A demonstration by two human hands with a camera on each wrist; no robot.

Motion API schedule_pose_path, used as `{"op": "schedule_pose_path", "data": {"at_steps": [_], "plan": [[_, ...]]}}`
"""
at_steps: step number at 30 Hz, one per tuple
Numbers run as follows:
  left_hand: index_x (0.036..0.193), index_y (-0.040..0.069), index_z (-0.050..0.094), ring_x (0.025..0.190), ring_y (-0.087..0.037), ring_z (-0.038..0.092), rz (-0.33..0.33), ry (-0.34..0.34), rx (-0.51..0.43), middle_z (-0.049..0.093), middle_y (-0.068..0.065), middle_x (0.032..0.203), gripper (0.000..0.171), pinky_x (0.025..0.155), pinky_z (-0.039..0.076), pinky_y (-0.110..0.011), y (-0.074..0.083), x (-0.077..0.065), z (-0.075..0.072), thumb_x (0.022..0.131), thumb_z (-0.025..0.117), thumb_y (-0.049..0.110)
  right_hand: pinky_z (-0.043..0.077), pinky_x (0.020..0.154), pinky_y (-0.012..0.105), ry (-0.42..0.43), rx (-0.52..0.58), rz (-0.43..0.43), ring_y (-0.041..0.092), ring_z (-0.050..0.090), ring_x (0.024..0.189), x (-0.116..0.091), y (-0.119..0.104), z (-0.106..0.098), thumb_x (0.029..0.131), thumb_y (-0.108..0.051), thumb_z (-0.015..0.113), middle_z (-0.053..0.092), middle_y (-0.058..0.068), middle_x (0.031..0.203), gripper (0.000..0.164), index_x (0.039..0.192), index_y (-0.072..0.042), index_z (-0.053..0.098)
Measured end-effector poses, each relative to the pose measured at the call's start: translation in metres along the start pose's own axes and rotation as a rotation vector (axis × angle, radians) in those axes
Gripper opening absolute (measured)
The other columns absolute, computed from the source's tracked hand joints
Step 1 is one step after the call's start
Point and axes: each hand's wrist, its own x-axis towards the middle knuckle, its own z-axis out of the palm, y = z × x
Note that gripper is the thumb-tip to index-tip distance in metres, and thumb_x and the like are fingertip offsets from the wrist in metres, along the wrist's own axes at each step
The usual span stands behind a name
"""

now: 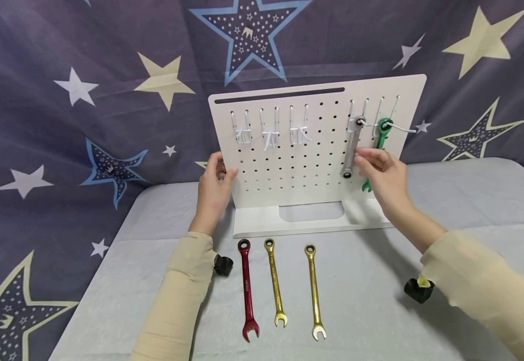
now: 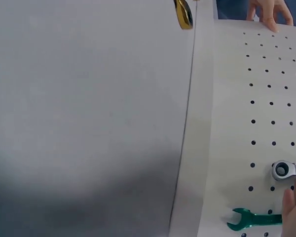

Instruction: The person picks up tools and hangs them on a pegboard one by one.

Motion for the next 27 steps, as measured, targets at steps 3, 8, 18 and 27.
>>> {"op": "schedule_pose_path", "data": {"at_steps": [3, 8, 18, 27], "plan": [[0.132, 0.011, 0.052, 0.092, -0.027, 0.062, 0.008, 0.004, -0.002, 0.066, -0.015, 0.102, 0.039, 0.076, 0.048, -0.039, 0.0, 0.001, 0.001, 0.096, 0.067, 0.017, 0.051, 0.076, 0.016, -0.013, -0.002, 0.031, 0.004, 0.065, 0.088, -0.006, -0.002, -0.001, 0.092, -0.017, 0.072, 0.071, -0.01, 0.097, 0.02, 0.11, -0.009, 0.07], [0.131, 0.011, 0.052, 0.091, -0.027, 0.062, 0.014, 0.009, 0.001, 0.066, -0.015, 0.101, 0.039, 0.074, 0.047, -0.037, 0.0, 0.001, 0.001, 0.096, 0.067, 0.017, 0.052, 0.078, 0.015, -0.06, -0.025, 0.063, 0.009, 0.064, 0.097, -0.019, -0.007, -0.002, 0.093, -0.02, 0.071, 0.071, -0.005, 0.105, 0.032, 0.12, -0.003, 0.066], [0.132, 0.011, 0.052, 0.091, -0.027, 0.062, 0.004, 0.005, 0.004, 0.066, -0.015, 0.102, 0.04, 0.076, 0.047, -0.037, 0.0, 0.0, 0.002, 0.096, 0.067, 0.017, 0.054, 0.081, 0.02, -0.218, -0.16, 0.017, 0.005, 0.064, 0.098, -0.05, -0.006, -0.008, 0.098, -0.018, 0.064, 0.07, -0.009, 0.106, 0.036, 0.125, 0.006, 0.061], [0.132, 0.011, 0.052, 0.09, -0.027, 0.061, 0.016, 0.008, 0.0, 0.066, -0.015, 0.101, 0.04, 0.074, 0.046, -0.036, -0.001, 0.0, 0.002, 0.096, 0.067, 0.017, 0.056, 0.075, 0.025, -0.346, -0.183, 0.153, 0.004, 0.067, 0.093, -0.079, -0.009, -0.006, 0.098, -0.024, 0.066, 0.071, -0.009, 0.109, 0.039, 0.126, 0.003, 0.061]]}}
